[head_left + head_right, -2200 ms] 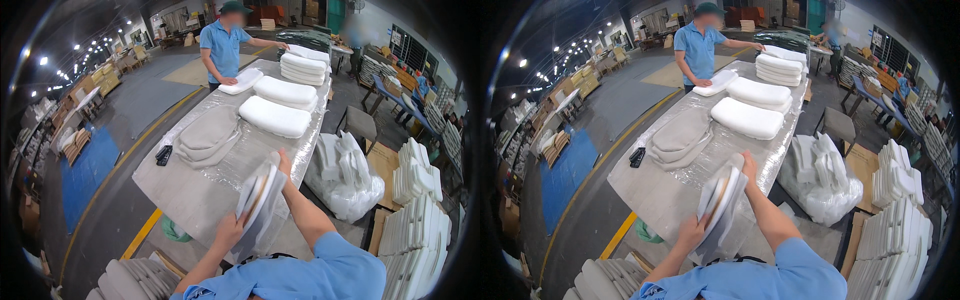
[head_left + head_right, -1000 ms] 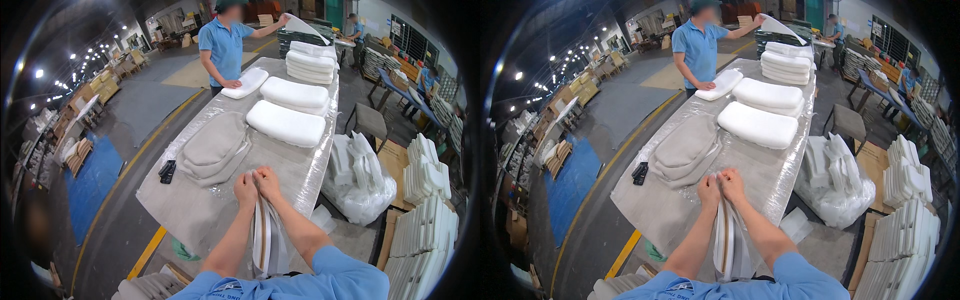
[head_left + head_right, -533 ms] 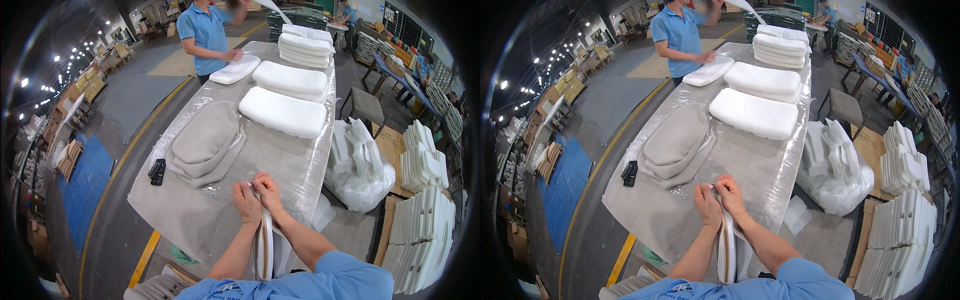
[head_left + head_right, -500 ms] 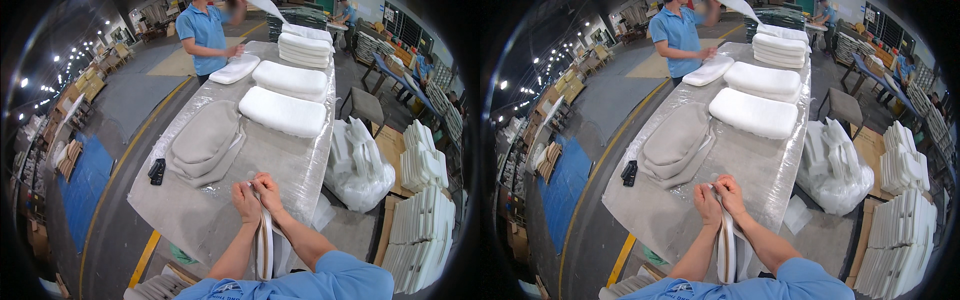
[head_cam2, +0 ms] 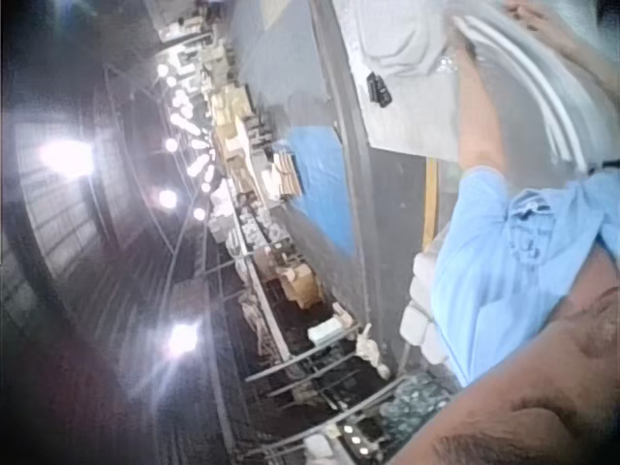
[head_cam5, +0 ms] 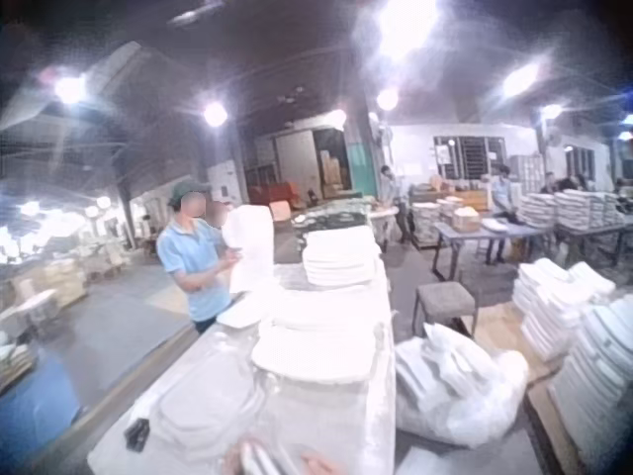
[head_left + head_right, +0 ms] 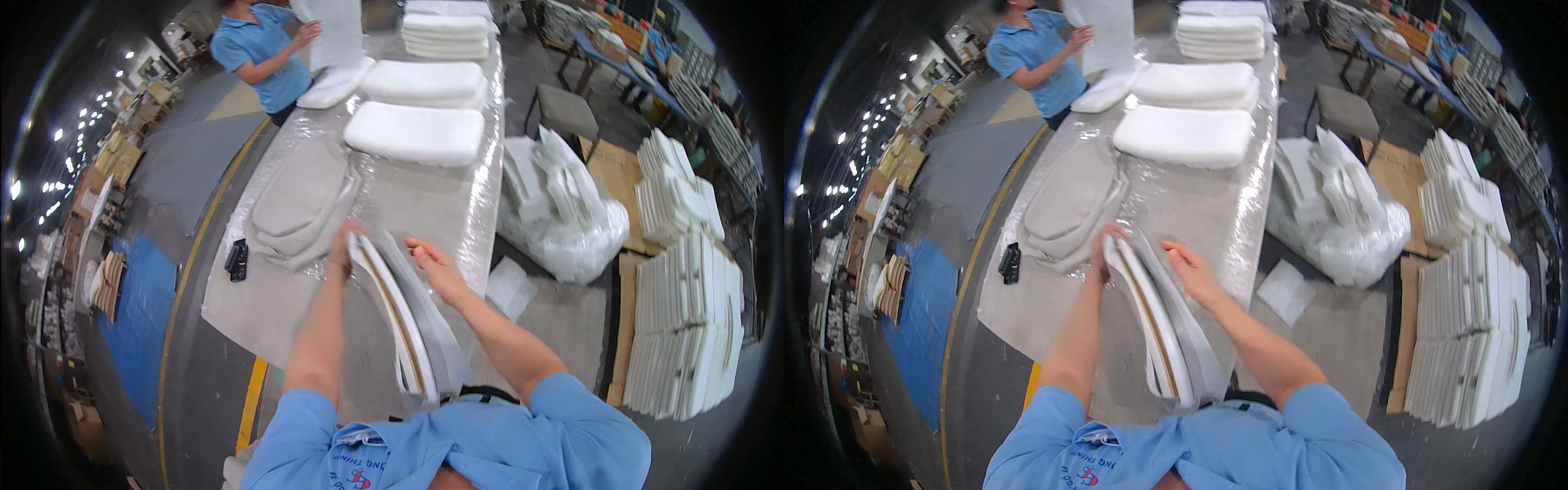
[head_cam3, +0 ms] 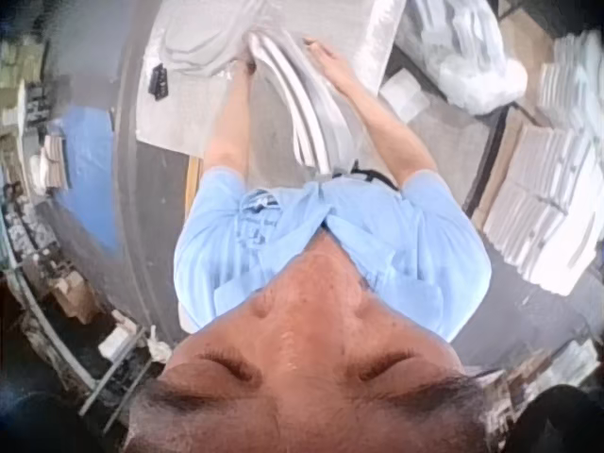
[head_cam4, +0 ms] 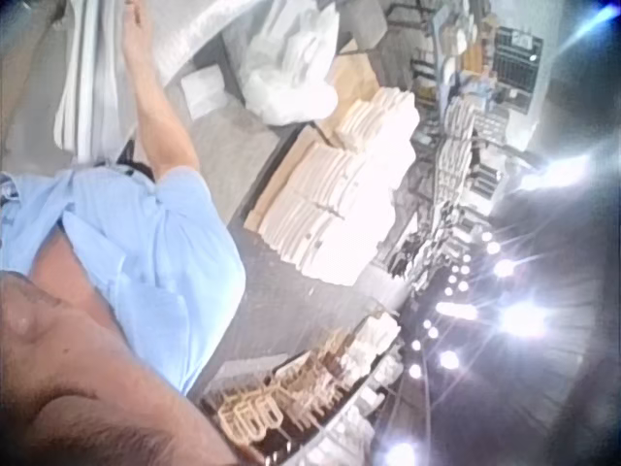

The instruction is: The person inserts white foam cushions into grey fabric covers at a workbench, then places the finished cushions onto a nearby stack. The process is repeated for multiple cushions.

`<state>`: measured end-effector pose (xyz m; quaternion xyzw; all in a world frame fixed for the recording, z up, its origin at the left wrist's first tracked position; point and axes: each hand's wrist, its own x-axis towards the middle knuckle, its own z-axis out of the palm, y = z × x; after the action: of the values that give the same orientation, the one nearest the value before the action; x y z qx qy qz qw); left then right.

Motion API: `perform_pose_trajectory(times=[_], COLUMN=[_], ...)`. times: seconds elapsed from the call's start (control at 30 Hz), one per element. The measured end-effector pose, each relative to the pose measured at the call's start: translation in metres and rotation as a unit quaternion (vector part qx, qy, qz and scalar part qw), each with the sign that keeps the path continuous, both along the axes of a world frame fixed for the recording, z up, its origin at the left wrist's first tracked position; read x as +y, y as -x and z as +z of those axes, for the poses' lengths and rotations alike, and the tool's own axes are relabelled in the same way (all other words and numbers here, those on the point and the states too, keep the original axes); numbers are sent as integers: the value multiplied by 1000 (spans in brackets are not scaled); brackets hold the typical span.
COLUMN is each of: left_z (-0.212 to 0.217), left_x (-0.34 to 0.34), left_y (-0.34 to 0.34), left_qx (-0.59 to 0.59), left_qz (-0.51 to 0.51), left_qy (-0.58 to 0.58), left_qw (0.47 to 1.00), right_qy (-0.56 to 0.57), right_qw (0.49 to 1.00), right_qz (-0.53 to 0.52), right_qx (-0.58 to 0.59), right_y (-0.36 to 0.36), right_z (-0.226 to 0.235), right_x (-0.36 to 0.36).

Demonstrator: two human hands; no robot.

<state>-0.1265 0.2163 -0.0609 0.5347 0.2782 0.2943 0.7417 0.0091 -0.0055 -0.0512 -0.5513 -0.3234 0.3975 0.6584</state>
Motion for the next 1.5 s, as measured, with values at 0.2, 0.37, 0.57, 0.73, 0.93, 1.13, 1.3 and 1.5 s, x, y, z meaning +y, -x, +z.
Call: perform_pose_trajectory(times=[0.2, 0.37, 0.57, 0.73, 0.93, 1.13, 1.3, 1.5], left_z=[8, 18, 19, 7, 47, 58, 55, 73], left_x=[-34, -142, -288, -380, -340, -232, -168, -161], left_y=[112, 174, 238, 217, 155, 46, -13, -64], left_qx=[49, 119, 88, 104, 46, 152, 215, 227], left_qz=[287, 419, 364, 252, 123, 79, 46, -35], left_qy=[-1, 35, -25, -88, -57, -217, -344, -359], left_qw=[957, 899, 927, 958, 990, 961, 913, 905], right_qy=[106, 49, 25, -28, -47, 12, 120, 177], right_qw=[969, 968, 943, 953, 975, 989, 978, 976], right_qz=[18, -163, -274, -261, -183, -96, -77, -96], right_qx=[223, 187, 186, 152, 120, -108, -151, -79], right_y=[-25, 6, -41, -35, -1, 25, 2, -48], right_z=[-12, -35, -29, -13, 2, 17, 43, 27], right_x=[-185, -193, -93, -12, 1, -51, -61, -65])
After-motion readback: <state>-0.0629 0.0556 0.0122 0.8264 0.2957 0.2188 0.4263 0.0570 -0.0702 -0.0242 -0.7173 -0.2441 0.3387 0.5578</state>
